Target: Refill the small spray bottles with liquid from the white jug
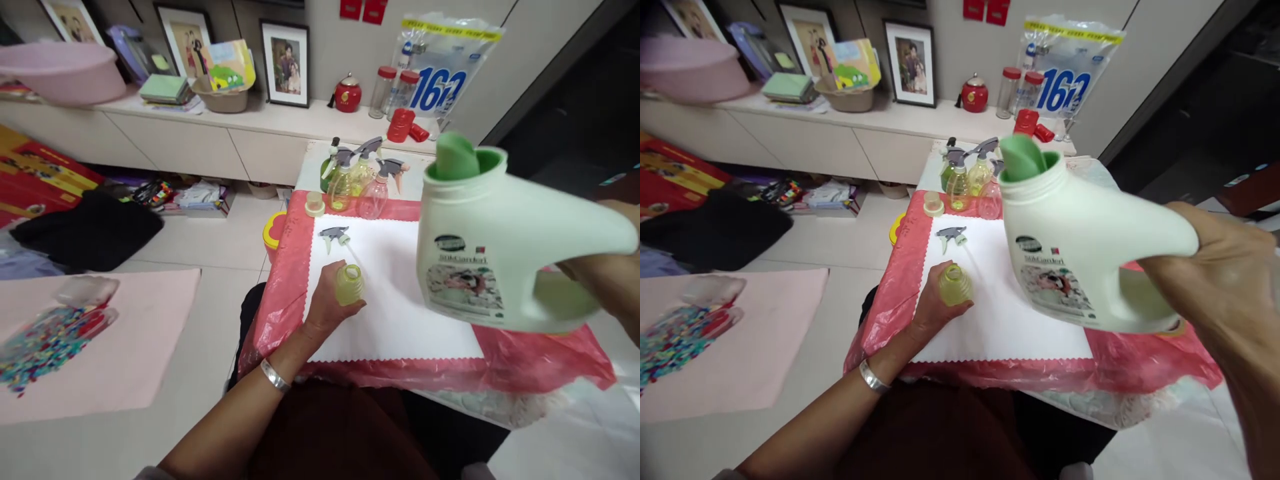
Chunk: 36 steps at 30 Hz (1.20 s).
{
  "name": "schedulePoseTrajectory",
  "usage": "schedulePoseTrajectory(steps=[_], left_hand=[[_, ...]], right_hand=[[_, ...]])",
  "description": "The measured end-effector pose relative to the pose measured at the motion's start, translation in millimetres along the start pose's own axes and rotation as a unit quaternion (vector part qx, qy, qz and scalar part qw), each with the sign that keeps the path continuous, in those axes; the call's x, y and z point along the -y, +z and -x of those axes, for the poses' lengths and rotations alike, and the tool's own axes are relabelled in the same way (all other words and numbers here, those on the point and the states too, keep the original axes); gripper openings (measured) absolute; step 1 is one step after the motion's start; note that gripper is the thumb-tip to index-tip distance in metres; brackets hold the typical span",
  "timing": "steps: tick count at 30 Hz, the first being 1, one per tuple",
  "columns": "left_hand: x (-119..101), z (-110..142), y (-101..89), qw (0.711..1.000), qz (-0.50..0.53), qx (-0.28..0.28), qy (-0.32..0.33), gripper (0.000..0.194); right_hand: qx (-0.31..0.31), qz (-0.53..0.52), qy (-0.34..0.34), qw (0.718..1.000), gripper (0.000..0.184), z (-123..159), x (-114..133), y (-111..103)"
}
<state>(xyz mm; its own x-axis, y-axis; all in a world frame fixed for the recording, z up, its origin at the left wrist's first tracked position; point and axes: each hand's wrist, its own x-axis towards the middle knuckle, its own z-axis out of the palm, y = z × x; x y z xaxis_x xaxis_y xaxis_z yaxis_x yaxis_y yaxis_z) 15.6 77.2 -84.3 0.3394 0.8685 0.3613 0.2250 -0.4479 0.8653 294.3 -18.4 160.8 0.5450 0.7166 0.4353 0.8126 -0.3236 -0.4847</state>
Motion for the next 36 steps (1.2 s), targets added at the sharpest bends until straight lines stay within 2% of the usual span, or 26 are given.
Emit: schedulePoseTrajectory(steps=[3, 5, 8, 11, 14, 19, 22, 27, 30, 31, 33, 34, 36], left_hand=[[0.0, -0.4, -2.5, 1.0, 0.004, 0.006, -0.025, 0.092], [0.6, -0.5, -2.8, 1.0, 0.002, 0.003, -0.023, 0.091], [1.3, -0.5, -2.4, 1.0, -0.001, -0.002, -0.011, 0.09], [0.6, -0.1, -2.1, 1.0, -0.009, -0.009, -0.003, 0.088], [-0.9, 0.7, -2.3, 1.0, -0.015, -0.012, -0.005, 0.089], [1.4, 2.4, -6.2, 0.999, -0.012, 0.016, -0.03, 0.091], [3.2, 3.6, -13.3, 0.998, -0.008, 0.048, -0.029, 0.09], [-3.5, 3.7, -30.7, 0.991, -0.043, 0.119, -0.039, 0.088], [-8.1, 4.3, -43.4, 0.984, -0.061, 0.159, -0.052, 0.091], [-9.0, 4.4, -48.7, 0.981, -0.061, 0.177, -0.052, 0.09], [-10.0, 3.0, -61.4, 0.974, -0.045, 0.217, -0.048, 0.082], [-10.5, 1.0, -68.5, 0.97, -0.033, 0.235, -0.046, 0.077], [-12.2, -6.7, -81.9, 0.967, -0.014, 0.25, -0.054, 0.064]], right_hand=[[-0.083, -0.132, 0.065, 0.986, 0.029, -1.8, -5.9, 23.8], [-0.1, -0.212, 0.061, 0.97, 0.029, -3.0, -18.3, 46.4], [-0.146, -0.243, 0.062, 0.957, 0.03, -2.5, -35.0, 83.5], [-0.172, -0.266, 0.07, 0.946, 0.031, 0.4, -39.2, 116.5], [-0.181, -0.284, 0.083, 0.938, 0.034, 3.4, -38.1, 141.8], [-0.148, -0.28, 0.119, 0.941, 0.035, 11.2, -48.1, 170.4], [-0.126, -0.268, 0.127, 0.947, 0.038, 18.7, -56.2, 175.1], [-0.097, -0.251, 0.108, 0.957, 0.045, 40.8, -62.4, 163.5], [-0.138, -0.273, 0.081, 0.949, 0.05, 63.3, -66.7, 155.8], [-0.165, -0.3, 0.08, 0.936, 0.051, 71.2, -69.3, 154.0], [-0.212, -0.398, 0.1, 0.887, 0.047, 85.0, -77.1, 150.9], [-0.214, -0.456, 0.119, 0.856, 0.045, 90.2, -82.4, 148.9], [-0.161, -0.571, 0.151, 0.791, 0.042, 96.5, -94.9, 143.2]])
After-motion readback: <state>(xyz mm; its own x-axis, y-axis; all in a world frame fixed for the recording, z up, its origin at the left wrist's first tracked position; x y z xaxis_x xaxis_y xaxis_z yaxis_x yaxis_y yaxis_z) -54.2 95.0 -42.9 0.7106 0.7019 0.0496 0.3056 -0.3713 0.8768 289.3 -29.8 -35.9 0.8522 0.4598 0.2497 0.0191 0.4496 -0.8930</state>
